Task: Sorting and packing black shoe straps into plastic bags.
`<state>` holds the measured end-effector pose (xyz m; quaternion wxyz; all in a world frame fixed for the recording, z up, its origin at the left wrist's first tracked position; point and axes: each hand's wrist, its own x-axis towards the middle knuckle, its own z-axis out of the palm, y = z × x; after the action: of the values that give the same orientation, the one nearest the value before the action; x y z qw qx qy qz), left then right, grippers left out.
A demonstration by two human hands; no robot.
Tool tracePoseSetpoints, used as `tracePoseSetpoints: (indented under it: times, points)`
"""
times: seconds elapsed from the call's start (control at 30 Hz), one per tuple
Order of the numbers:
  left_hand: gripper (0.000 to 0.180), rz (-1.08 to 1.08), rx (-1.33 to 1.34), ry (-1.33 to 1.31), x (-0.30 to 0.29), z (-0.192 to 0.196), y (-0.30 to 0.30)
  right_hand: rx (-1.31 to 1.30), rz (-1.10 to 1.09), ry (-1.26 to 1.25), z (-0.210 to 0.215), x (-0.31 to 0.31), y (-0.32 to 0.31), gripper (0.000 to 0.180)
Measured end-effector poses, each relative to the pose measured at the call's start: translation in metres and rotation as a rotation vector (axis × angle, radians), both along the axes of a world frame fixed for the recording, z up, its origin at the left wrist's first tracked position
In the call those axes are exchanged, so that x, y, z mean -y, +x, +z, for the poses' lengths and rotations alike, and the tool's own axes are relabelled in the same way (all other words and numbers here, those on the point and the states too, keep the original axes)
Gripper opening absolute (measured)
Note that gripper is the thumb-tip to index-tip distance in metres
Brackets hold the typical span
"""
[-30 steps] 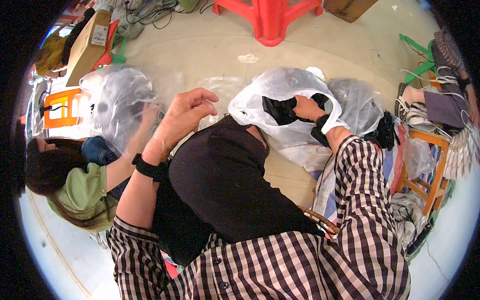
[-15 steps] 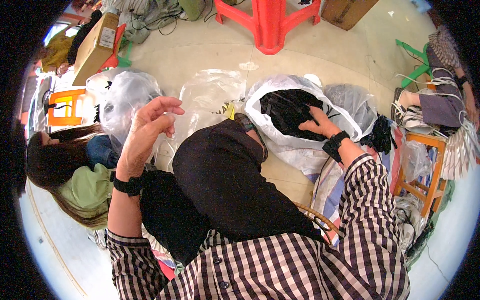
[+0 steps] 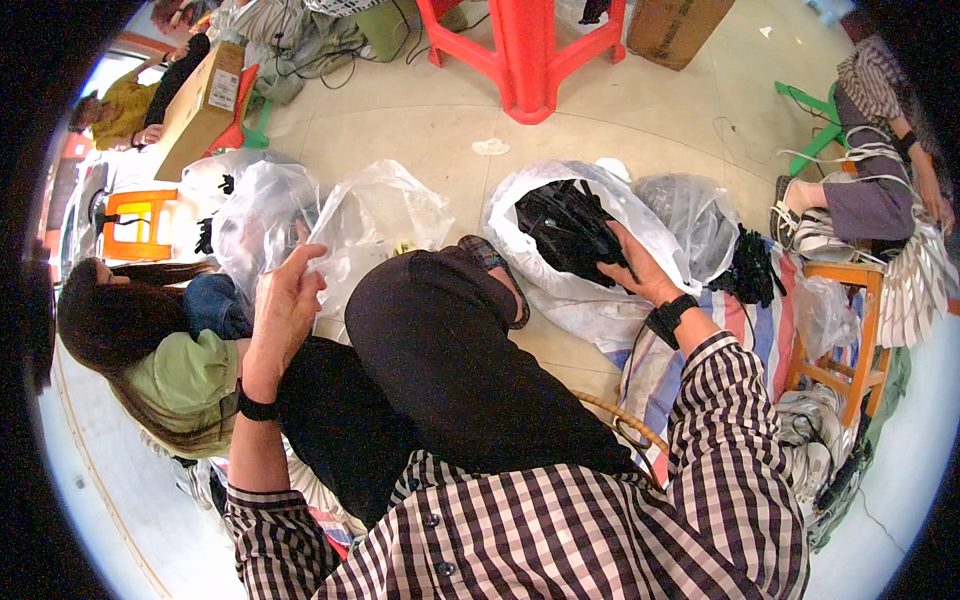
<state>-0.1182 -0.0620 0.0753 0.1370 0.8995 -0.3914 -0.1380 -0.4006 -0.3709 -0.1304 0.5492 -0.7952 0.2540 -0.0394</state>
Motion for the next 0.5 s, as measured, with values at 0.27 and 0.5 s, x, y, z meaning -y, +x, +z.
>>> tracePoseSetpoints:
  times: [0.27, 0.5]
  points:
    - [0.025, 0.154, -0.369, -0.264, 0.013, 0.001, -0.010, -0.074, 0.098, -0.182, 0.011, 0.006, 0.005, 0.066]
    - [0.026, 0.112, -0.525, -0.315, 0.009, -0.009, -0.007, 0.023, 0.113, -0.227, 0.022, 0.002, 0.000, 0.063]
